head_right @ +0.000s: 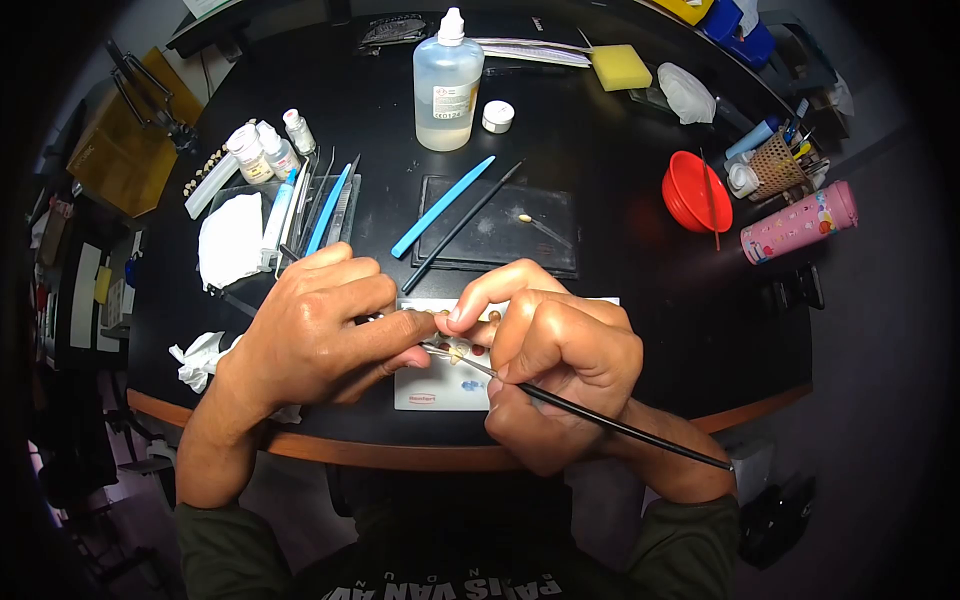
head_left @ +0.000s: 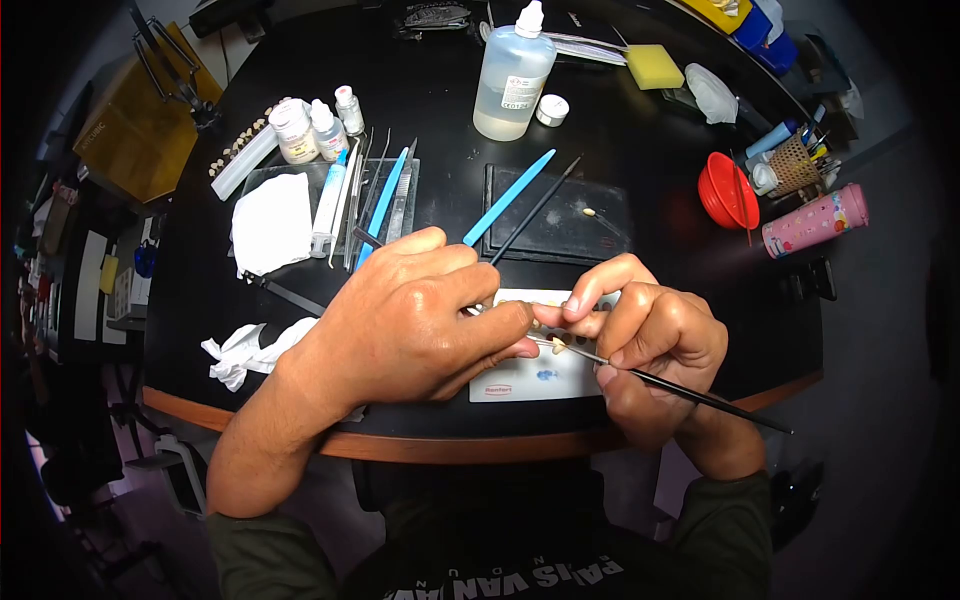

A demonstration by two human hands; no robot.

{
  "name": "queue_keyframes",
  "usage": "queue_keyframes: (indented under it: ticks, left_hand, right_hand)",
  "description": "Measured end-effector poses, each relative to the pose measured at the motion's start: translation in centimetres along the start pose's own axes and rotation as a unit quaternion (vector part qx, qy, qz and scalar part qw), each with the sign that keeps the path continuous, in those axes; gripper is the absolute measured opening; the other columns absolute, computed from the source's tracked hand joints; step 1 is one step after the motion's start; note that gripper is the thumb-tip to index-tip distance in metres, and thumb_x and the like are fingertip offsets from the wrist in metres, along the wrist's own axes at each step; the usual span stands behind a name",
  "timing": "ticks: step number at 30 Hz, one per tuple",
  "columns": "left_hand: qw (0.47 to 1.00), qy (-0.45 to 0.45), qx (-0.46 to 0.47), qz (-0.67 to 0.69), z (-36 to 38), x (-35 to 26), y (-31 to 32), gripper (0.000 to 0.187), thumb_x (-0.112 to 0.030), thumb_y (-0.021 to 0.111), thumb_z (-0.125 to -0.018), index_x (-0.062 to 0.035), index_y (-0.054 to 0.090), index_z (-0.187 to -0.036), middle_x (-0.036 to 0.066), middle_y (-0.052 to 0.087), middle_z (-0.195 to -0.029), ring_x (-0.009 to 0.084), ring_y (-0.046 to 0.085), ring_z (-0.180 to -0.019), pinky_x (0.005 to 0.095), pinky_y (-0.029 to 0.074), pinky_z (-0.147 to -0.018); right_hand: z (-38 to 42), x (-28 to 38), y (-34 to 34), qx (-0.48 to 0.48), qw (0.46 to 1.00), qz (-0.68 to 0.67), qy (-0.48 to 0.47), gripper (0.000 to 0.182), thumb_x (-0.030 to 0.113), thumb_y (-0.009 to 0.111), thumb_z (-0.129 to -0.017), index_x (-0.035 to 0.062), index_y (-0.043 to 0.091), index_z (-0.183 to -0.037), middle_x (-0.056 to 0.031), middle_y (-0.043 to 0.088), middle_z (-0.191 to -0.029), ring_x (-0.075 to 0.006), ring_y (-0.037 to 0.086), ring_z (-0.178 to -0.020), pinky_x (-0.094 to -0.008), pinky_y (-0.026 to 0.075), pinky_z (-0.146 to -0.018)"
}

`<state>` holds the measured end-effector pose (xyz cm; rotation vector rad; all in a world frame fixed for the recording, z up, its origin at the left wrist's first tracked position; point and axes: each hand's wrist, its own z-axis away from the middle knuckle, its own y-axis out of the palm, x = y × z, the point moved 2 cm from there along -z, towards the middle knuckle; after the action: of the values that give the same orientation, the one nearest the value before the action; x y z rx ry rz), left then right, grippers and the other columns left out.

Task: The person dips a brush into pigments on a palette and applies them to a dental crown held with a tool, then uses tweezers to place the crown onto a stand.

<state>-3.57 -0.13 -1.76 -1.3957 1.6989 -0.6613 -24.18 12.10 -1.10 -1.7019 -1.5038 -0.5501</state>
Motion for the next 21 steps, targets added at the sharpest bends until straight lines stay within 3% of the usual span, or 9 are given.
queue_keyframes:
  ticks: [21]
  left_hand:
    - [1.0, 0.003, -0.004, -0.01, -0.02, 0.01, 0.0, 0.026, -0.034, 0.086, -0.088, -0.0146, 0.08, -0.104, 0.0, 0.049, -0.074, 0.0196, 0.051, -0.067, 0.0369, 0.036, -0.061]
  right_hand:
    - [0.24, 0.02, 0.02, -0.011, 1.0, -0.006, 0.006, 0.018, -0.01, 0.062, -0.09, 0.0027, 0.053, -0.08, -0.0093, 0.06, -0.078, -0.0301, 0.066, -0.108, -0.06, 0.066, -0.101]
